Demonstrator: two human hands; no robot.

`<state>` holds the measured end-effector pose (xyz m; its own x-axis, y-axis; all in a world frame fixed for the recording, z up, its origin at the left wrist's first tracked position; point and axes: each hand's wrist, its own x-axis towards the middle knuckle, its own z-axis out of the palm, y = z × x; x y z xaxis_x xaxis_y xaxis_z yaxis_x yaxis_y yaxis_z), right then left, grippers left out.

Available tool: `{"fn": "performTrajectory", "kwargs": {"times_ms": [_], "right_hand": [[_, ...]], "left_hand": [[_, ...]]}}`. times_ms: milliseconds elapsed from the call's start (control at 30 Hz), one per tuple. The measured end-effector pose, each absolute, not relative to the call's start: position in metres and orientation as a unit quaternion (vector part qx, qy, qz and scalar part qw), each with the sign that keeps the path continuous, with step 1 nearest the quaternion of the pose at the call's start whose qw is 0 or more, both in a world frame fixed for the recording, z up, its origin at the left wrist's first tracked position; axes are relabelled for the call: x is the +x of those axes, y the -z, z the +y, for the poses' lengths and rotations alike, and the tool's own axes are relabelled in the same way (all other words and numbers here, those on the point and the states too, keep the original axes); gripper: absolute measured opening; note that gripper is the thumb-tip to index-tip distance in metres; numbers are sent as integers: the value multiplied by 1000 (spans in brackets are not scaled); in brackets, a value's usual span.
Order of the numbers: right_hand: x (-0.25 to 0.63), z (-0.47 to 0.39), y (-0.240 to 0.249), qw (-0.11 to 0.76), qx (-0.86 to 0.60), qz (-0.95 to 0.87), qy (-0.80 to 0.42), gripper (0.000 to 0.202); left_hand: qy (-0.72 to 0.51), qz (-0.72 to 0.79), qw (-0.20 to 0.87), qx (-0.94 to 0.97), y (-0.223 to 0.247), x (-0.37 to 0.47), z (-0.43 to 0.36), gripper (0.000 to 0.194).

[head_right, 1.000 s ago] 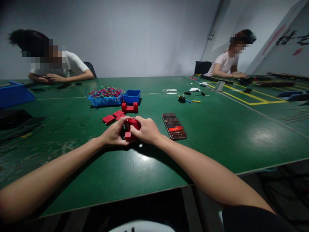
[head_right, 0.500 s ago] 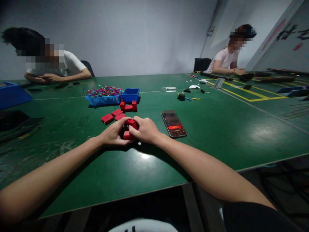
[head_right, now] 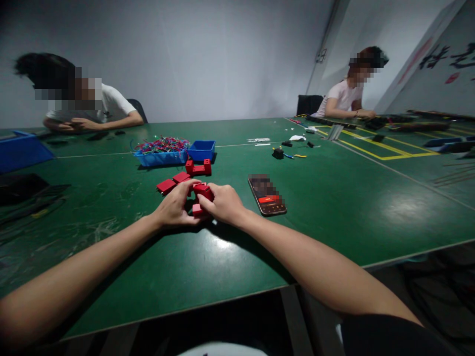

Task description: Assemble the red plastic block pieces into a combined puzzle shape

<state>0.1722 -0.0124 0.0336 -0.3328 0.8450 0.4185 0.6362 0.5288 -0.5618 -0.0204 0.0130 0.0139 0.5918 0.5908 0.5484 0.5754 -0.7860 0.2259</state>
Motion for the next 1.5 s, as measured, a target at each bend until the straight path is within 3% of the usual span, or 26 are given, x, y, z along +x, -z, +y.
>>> {"fn": "performTrajectory", "kwargs": {"times_ms": [300, 567, 1267, 1500], "right_hand": [[176, -12, -33, 349, -465, -811, -69, 27], [172, -18, -33, 412, -446, -788, -107, 30], [171, -18, -32, 414, -454, -779, -126, 26], [168, -22, -33, 461, -440, -753, -163, 29]], "left_hand": [[-339, 321, -14, 884, -14, -20, 14, 90], [-354, 313, -30, 881, -13, -19, 15, 91], [-343, 312, -56, 884, -14, -20, 14, 95], [-369, 307, -46, 876, -12, -19, 15, 103]]}}
